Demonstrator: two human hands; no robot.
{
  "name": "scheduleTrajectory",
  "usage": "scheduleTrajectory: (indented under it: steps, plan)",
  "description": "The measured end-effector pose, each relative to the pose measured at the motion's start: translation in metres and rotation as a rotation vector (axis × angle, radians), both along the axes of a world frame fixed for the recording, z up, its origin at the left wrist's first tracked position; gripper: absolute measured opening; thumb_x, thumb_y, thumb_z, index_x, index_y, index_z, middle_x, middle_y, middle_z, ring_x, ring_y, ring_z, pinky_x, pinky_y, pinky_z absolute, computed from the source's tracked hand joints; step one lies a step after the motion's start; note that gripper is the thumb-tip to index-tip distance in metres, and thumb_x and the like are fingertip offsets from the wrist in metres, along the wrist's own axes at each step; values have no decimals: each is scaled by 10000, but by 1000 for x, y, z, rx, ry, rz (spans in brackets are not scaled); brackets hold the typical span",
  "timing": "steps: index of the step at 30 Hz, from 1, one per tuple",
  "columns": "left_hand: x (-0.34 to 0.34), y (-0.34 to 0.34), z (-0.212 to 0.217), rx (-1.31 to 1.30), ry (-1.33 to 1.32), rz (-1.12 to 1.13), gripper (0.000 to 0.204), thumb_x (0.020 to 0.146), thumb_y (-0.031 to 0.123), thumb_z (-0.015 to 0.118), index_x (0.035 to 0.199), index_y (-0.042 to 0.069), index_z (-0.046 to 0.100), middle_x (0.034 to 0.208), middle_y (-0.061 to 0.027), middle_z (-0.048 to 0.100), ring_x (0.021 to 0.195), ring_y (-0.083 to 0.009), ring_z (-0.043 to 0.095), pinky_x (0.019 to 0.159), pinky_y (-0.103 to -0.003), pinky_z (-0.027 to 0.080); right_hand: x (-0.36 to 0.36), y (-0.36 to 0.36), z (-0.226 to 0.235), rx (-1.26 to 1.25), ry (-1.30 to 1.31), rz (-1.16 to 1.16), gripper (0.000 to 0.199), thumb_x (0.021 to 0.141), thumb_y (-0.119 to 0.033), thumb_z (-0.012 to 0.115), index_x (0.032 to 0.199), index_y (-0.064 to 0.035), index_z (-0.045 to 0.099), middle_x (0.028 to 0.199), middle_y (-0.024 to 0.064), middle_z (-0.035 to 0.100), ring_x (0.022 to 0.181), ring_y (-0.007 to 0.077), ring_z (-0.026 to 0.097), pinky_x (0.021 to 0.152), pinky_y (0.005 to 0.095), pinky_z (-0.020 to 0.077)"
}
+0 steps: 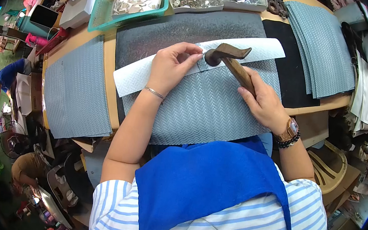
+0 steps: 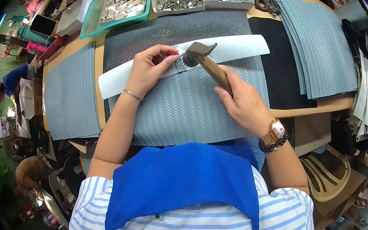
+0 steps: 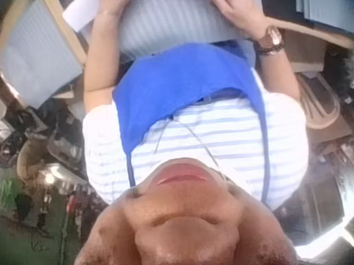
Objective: The person assembles leather pieces by hand, aligning small leather components and using a hammer to secure hardware or flatten seams across multiple pieces.
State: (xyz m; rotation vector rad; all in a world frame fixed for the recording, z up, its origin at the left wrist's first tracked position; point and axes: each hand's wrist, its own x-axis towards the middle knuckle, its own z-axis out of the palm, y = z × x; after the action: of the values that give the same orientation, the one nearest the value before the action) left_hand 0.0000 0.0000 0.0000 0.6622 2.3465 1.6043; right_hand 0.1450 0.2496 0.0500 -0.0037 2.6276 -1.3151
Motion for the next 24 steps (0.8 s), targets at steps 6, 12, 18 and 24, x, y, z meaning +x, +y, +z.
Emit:
scheduleTrajectory:
  steps: [6, 12, 18, 24]
  plan:
    - [-2, 6, -2, 115, 30, 164, 144, 955, 116, 762, 1083, 53, 783, 985, -5, 741, 768, -39, 588, 694, -220, 494, 6, -4, -7, 40, 276, -51, 539, 983, -162, 685, 1486, -106, 499, 1108, 180, 695, 954, 392, 703, 826, 456, 559]
    - [-1, 4, -1, -15, 240, 171, 160, 951, 101, 743, 1098, 50, 780, 918, -18, 718, 709, -60, 548, 654, -218, 464, 6, 13, 5, 689, 407, -111, 463, 883, -226, 793, 1331, -192, 683, 1057, 50, 679, 926, 258, 673, 776, 401, 539]
    - [-2, 1, -5, -9, 326, 148, 149, 939, 91, 743, 1072, 58, 800, 893, -19, 705, 654, -66, 505, 611, -217, 437, -58, -16, 10, 554, 718, 44, 260, 916, -272, 752, 1145, -150, 752, 1077, 39, 712, 966, 249, 678, 864, 405, 481]
    - [-1, 3, -2, -29, 325, 122, 167, 890, 22, 736, 1040, 53, 803, 869, -15, 679, 616, -55, 506, 580, -223, 446, -116, -40, -23, 441, 620, 182, 186, 941, -214, 721, 1104, -135, 765, 1011, 58, 724, 938, 251, 690, 823, 415, 512]
